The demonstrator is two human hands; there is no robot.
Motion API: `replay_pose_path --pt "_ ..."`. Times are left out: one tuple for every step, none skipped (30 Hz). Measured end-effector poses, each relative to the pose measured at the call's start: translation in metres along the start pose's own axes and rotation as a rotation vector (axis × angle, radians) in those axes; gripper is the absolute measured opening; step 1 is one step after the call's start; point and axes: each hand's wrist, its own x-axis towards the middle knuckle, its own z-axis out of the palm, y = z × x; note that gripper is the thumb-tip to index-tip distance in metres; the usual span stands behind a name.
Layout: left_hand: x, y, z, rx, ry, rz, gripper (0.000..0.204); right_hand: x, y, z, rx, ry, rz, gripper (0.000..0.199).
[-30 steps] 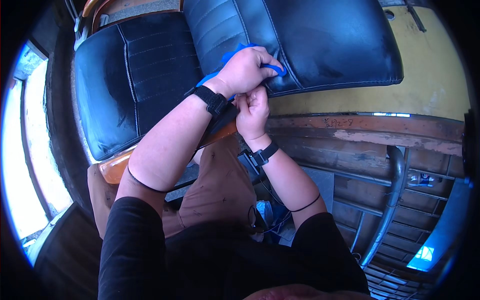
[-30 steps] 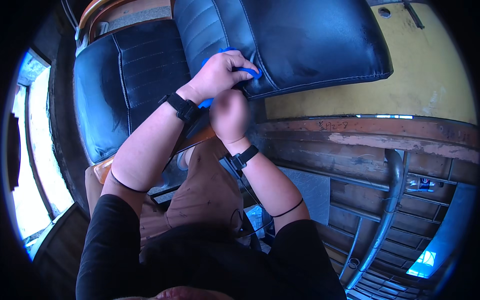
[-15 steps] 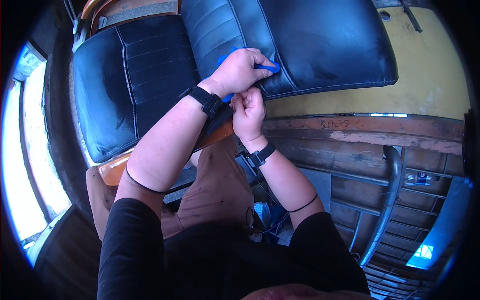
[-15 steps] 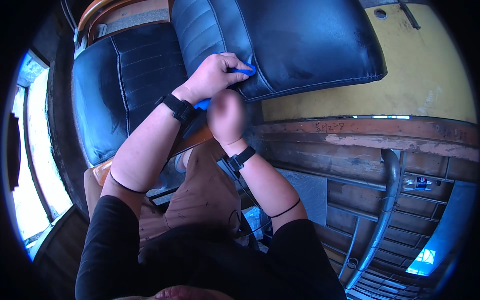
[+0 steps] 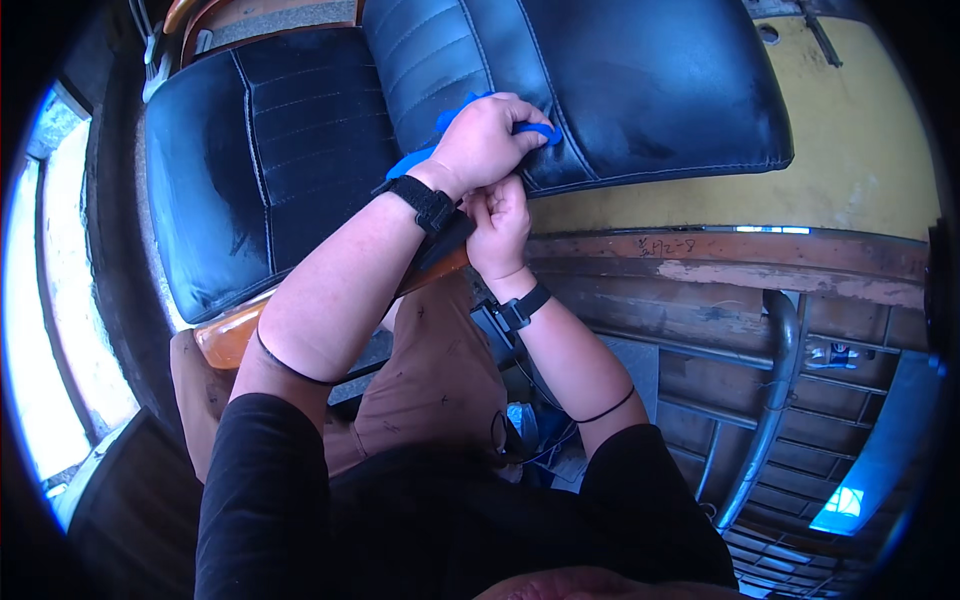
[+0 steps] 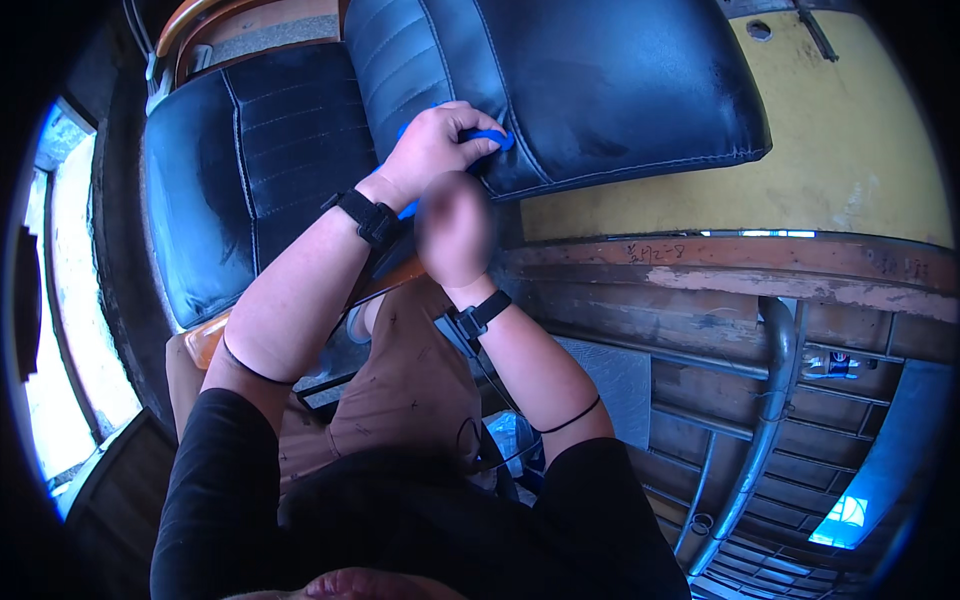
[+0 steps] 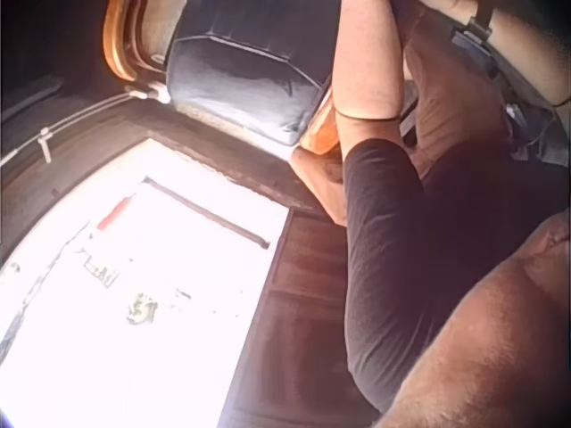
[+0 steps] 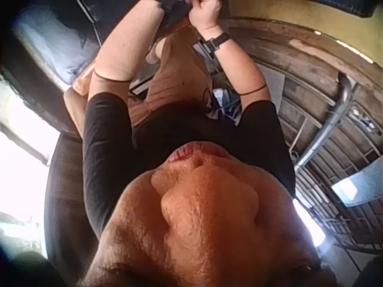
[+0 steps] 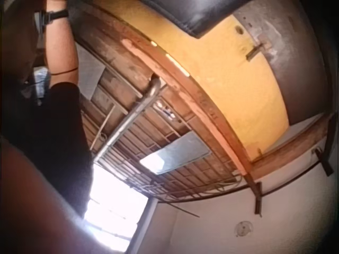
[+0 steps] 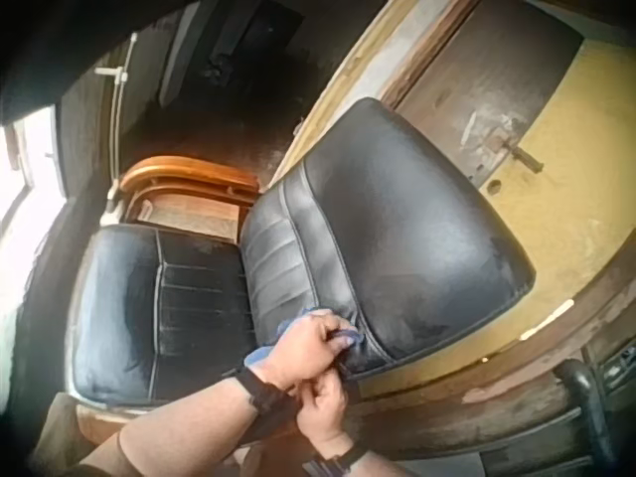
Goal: Wiping down a leather armchair with a blue cloth to clean its surfaces and crevices.
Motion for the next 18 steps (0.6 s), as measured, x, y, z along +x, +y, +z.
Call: replay_pose_path --pt "0.0 0.0 0.0 -0.032 0.103 -0.067 0.017 0.0 -0.001 0.002 -0.008 0.025 -0.007 0.012" --pt "0.0 -0.005 0.001 -0.028 0.137 -0.103 0.02 0.0 -0.003 0.003 -0.017 0.051 -0.014 0.01" --pt "0.0 -0.005 0.002 -0.028 0.134 -0.102 0.02 0.0 -0.004 0.004 -0.017 0.054 -0.013 0.01" --pt "0.0 -0.005 0.004 -0.047 0.186 -0.146 0.02 0.0 -0.004 0.004 0.012 0.058 0.001 0.01" --pt "0.0 -0.005 0.005 -0.066 0.239 -0.19 0.02 0.0 -0.005 0.004 0.041 0.062 0.014 0.01" --pt "0.0 -0.006 0.005 -0.066 0.238 -0.189 0.02 0.0 -0.005 0.004 0.042 0.063 0.013 0.01" --pt "0.0 -0.006 0.005 -0.056 0.205 -0.16 0.021 0.0 -0.005 0.003 0.023 0.054 -0.002 0.01" --pt "0.0 -0.007 0.004 -0.046 0.172 -0.131 0.021 0.001 -0.004 0.003 0.003 0.045 -0.017 0.01" --pt "0.0 -0.007 0.003 -0.045 0.173 -0.131 0.021 0.001 -0.004 0.003 0.004 0.044 -0.018 0.01" --pt "0.0 -0.006 0.002 -0.04 0.137 -0.106 0.021 0.001 -0.004 0.003 0.024 0.043 -0.01 0.009" --pt "0.0 -0.006 0.001 -0.036 0.102 -0.082 0.021 0.001 -0.004 0.003 0.044 0.042 -0.002 0.009" --pt "0.0 -0.005 0.0 -0.035 0.103 -0.08 0.021 0.001 -0.004 0.003 0.044 0.041 -0.004 0.009" --pt "0.0 -0.005 -0.001 -0.033 0.072 -0.053 0.021 0.001 -0.003 0.003 0.035 0.042 -0.007 0.009" --pt "0.0 -0.004 -0.002 -0.03 0.041 -0.026 0.02 0.001 -0.003 0.003 0.025 0.042 -0.01 0.009" --pt "0.0 -0.004 -0.003 -0.03 0.041 -0.025 0.02 0.001 -0.002 0.002 0.025 0.042 -0.011 0.009" --pt "0.0 -0.003 -0.004 -0.029 -0.003 0.002 0.02 0.0 -0.001 0.002 0.03 0.048 -0.003 0.009" --pt "0.001 -0.003 -0.005 -0.028 -0.048 0.028 0.021 0.0 0.0 0.002 0.035 0.055 0.006 0.009" --pt "0.001 -0.003 -0.006 -0.028 -0.047 0.028 0.021 0.0 0.0 0.003 0.035 0.054 0.005 0.009"
